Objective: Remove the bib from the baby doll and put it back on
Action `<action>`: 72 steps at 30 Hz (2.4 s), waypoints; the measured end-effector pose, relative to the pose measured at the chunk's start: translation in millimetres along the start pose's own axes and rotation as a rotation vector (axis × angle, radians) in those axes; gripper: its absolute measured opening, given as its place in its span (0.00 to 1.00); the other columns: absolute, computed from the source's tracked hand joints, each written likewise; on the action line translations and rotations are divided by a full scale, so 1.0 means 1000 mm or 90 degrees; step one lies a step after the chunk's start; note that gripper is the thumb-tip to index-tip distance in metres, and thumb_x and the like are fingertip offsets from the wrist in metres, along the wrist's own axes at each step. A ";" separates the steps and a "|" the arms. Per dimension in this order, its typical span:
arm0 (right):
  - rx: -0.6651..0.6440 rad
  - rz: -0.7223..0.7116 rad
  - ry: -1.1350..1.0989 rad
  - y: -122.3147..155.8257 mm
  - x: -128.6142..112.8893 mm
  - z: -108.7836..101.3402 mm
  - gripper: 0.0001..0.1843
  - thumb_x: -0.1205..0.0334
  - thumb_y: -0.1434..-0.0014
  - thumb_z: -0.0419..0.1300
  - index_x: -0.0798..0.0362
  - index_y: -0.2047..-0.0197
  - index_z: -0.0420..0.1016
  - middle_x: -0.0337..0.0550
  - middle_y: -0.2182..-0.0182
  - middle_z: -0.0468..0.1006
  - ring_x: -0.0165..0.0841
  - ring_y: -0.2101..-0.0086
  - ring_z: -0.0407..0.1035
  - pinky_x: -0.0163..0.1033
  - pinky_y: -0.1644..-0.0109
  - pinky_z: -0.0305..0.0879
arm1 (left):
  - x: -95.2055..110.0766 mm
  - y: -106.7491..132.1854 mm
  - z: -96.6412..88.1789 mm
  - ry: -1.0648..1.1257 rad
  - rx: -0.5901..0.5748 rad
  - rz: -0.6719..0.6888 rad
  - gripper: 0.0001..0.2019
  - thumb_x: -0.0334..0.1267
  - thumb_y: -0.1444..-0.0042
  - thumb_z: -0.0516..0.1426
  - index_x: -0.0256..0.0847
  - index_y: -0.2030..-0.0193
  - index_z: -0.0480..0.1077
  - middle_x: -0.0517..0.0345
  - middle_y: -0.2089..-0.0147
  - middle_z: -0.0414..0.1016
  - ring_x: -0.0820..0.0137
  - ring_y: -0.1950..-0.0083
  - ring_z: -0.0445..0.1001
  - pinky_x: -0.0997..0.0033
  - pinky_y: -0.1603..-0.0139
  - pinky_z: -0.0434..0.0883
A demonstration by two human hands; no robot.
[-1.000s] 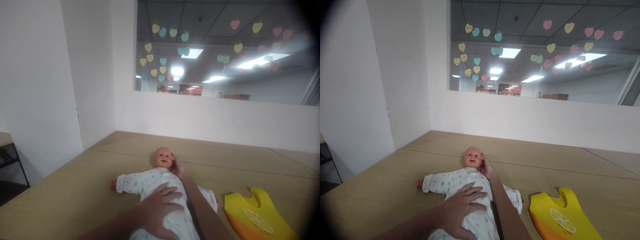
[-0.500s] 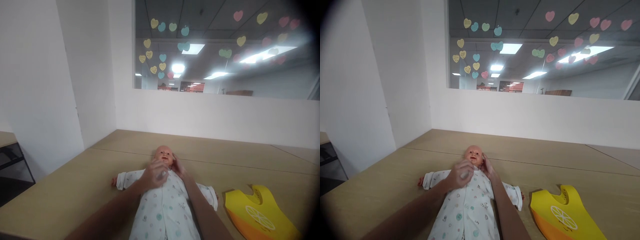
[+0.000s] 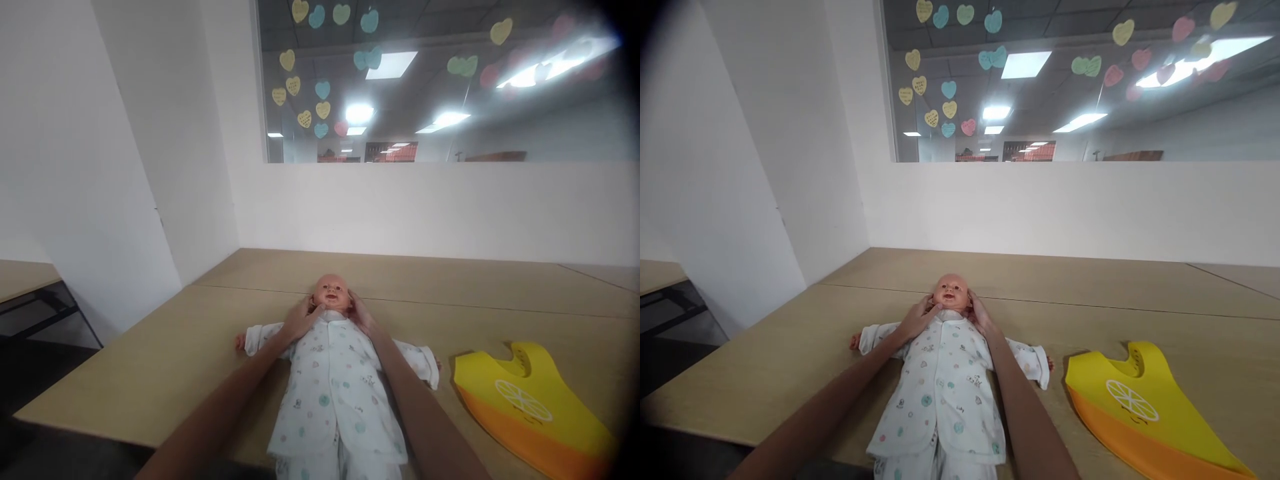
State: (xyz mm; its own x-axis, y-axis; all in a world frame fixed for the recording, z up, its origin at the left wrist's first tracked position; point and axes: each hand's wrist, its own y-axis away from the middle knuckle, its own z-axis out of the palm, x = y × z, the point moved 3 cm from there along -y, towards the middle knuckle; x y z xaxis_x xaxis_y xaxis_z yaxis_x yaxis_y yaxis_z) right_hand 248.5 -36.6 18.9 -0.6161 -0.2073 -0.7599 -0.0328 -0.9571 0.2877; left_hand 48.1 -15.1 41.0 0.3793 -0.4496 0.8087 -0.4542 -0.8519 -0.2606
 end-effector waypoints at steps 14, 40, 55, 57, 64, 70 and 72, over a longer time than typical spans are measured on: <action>0.048 -0.192 0.098 0.005 -0.007 -0.003 0.21 0.55 0.32 0.59 0.66 0.51 0.83 0.56 0.61 0.85 0.44 0.52 0.78 0.42 0.48 0.76 | -0.001 -0.001 -0.005 0.065 -0.057 -0.059 0.38 0.63 0.43 0.61 0.36 0.35 0.66 0.45 0.52 0.83 0.57 0.50 0.81 0.63 0.50 0.72; 0.218 -0.284 0.600 0.010 -0.017 -0.006 0.27 0.53 0.27 0.49 0.58 0.66 0.83 0.55 0.67 0.82 0.35 0.68 0.72 0.38 0.63 0.60 | -0.006 -0.002 -0.004 0.048 -0.038 -0.049 0.37 0.63 0.42 0.60 0.37 0.36 0.67 0.46 0.52 0.84 0.57 0.51 0.81 0.65 0.53 0.72; 0.248 -0.458 0.712 0.106 -0.004 0.045 0.23 0.59 0.37 0.59 0.57 0.41 0.75 0.66 0.46 0.73 0.58 0.43 0.66 0.57 0.35 0.56 | -0.017 -0.006 -0.003 0.046 -0.033 -0.012 0.39 0.64 0.42 0.59 0.36 0.34 0.66 0.46 0.51 0.83 0.57 0.50 0.81 0.65 0.52 0.73; 0.188 -0.461 0.748 0.129 0.021 0.060 0.34 0.56 0.38 0.61 0.60 0.32 0.68 0.68 0.37 0.67 0.62 0.36 0.58 0.61 0.29 0.49 | -0.018 -0.007 -0.003 0.042 -0.034 -0.011 0.38 0.64 0.41 0.59 0.36 0.34 0.66 0.49 0.55 0.83 0.58 0.54 0.80 0.66 0.56 0.72; 0.103 -0.298 1.123 0.170 0.065 0.081 0.45 0.39 0.30 0.44 0.61 0.21 0.50 0.52 0.22 0.40 0.52 0.23 0.32 0.60 0.19 0.29 | -0.018 -0.007 -0.001 0.050 -0.028 -0.028 0.34 0.59 0.42 0.59 0.37 0.36 0.67 0.52 0.59 0.82 0.60 0.56 0.79 0.67 0.58 0.71; 0.094 -0.310 1.175 0.172 0.059 0.078 0.42 0.38 0.29 0.40 0.54 0.21 0.52 0.50 0.22 0.38 0.48 0.23 0.31 0.57 0.19 0.33 | -0.018 -0.008 -0.001 0.040 -0.022 -0.029 0.33 0.58 0.41 0.59 0.37 0.36 0.67 0.54 0.62 0.81 0.61 0.60 0.79 0.67 0.61 0.70; 0.088 -0.306 1.178 0.174 0.060 0.077 0.42 0.37 0.28 0.39 0.54 0.21 0.51 0.50 0.22 0.37 0.47 0.23 0.31 0.57 0.19 0.32 | -0.019 -0.008 -0.001 0.045 -0.023 -0.023 0.33 0.58 0.41 0.59 0.37 0.36 0.67 0.54 0.62 0.81 0.61 0.59 0.79 0.67 0.60 0.71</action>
State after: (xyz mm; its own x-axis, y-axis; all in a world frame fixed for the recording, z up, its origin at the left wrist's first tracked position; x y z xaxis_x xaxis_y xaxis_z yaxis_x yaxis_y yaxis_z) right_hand 145.3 -199.8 68.6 0.9434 0.0171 -0.3313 -0.0307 -0.9899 -0.1385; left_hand 44.1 0.4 28.3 0.3396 -0.3972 0.8526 -0.4699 -0.8569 -0.2121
